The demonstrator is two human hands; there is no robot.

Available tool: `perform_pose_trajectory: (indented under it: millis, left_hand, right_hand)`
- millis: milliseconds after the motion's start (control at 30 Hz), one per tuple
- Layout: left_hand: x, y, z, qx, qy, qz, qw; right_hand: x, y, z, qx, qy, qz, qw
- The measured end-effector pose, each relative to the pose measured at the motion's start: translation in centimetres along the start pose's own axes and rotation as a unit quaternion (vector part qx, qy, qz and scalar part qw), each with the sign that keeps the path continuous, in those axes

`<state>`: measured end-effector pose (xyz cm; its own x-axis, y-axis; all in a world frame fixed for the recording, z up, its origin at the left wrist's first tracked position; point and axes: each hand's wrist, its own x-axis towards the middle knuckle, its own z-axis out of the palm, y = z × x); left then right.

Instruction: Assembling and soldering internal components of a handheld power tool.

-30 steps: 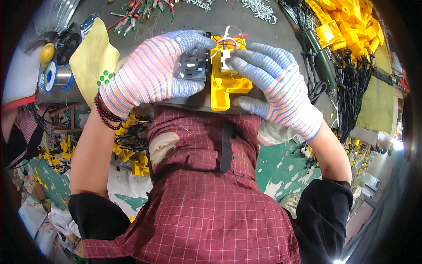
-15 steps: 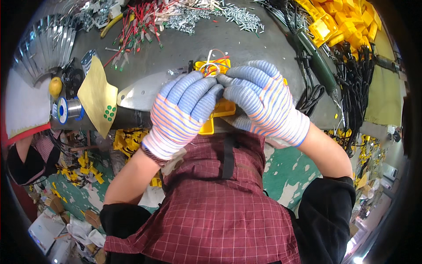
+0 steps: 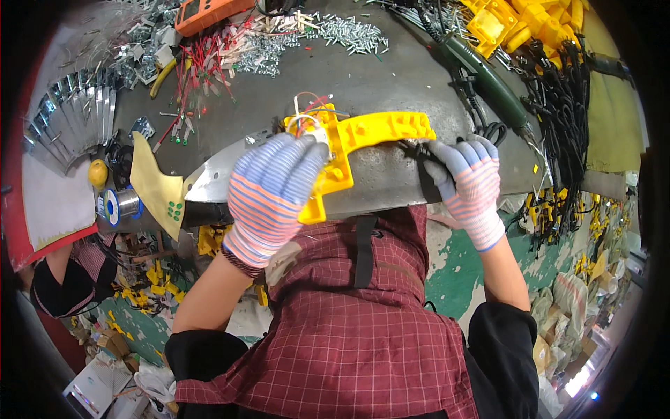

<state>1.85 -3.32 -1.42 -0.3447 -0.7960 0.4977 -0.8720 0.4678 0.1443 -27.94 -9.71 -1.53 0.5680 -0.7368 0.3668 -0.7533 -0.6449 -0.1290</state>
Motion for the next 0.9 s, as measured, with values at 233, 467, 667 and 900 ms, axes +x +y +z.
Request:
perform_pose_trajectory:
  millis: [233,467,667,900]
  left_hand:
    - [3.7,1.6,-3.7,-0.221,0.022,-0.031,0.975]
    - [2.4,3.7,-4.4,-0.685,0.069,-0.344,0.639]
    - [-5.3,1.6,-2.4,-0.78,0.137,-0.529,0.305]
    - [-5.7,1.4,-3.8,-0.73,0.192,-0.563,0.337]
  right_hand:
    - [-0.9,2.8,4.1,0.406,0.11,0.226,0.879]
    - [1.5,0.8,1.7,0.341,0.066,0.206,0.915]
    - [4.7,-0.4,-1.2,0.165,-0.132,0.123,0.97]
    - [12.9,-4.6,1.3,0.245,-0.109,-0.033,0.963]
